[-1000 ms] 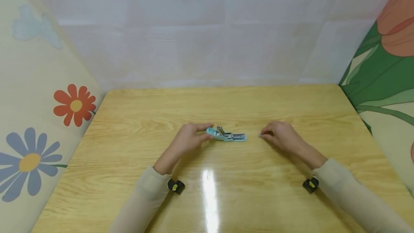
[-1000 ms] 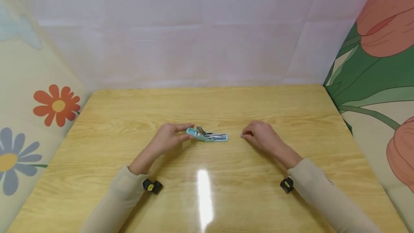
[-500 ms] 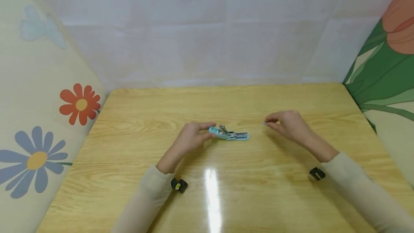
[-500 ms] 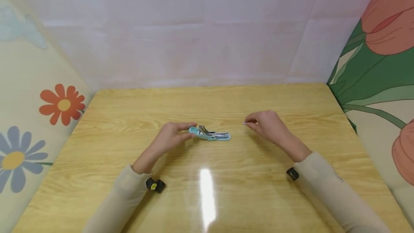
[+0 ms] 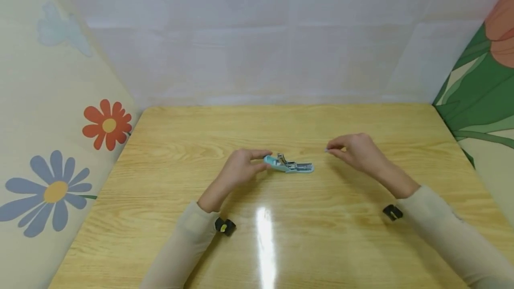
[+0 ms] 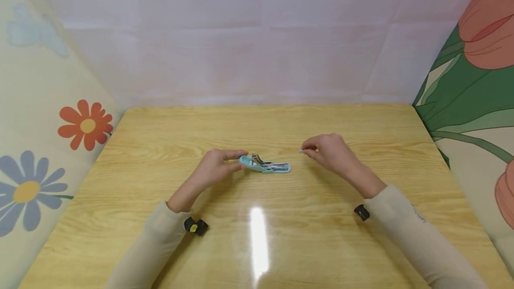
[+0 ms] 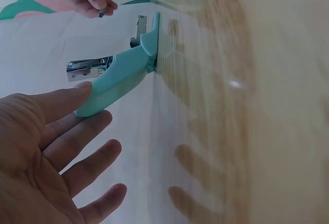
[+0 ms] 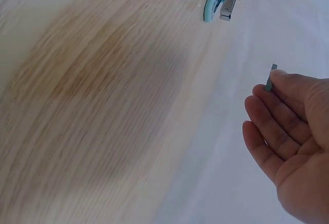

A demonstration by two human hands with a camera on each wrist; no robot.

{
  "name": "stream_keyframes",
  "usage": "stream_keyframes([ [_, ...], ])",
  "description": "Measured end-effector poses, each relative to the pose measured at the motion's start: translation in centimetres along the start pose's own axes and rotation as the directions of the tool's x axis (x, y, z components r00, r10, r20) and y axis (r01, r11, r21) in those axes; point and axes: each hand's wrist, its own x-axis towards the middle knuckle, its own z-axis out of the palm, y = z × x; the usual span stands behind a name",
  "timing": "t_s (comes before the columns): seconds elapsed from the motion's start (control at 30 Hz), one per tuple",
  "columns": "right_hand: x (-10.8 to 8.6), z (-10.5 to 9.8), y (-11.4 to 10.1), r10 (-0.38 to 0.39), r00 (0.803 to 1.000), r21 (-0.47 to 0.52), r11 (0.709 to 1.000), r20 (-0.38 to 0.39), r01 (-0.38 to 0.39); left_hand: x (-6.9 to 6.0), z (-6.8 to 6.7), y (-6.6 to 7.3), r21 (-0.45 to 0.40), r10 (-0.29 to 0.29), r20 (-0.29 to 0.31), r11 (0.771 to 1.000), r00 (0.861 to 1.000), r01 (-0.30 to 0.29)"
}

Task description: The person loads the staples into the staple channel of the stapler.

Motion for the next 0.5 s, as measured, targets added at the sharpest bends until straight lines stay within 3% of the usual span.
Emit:
stream_keyframes([
  [0.37, 1.2, 1.0, -1.0, -0.005, 1.000, 0.020, 1.000, 0.006, 0.004, 0.0, 0.1, 0.0, -0.022, 0.012, -0.011, 1.000, 1.000, -0.013],
  [0.5, 1.6, 1.6, -1.4, -0.024, 0.999, 0.026, 0.999, 0.021, 0.023, 0.0, 0.0, 0.0, -0.041, -0.027, 0.011, 0.999, 1.000, 0.027],
])
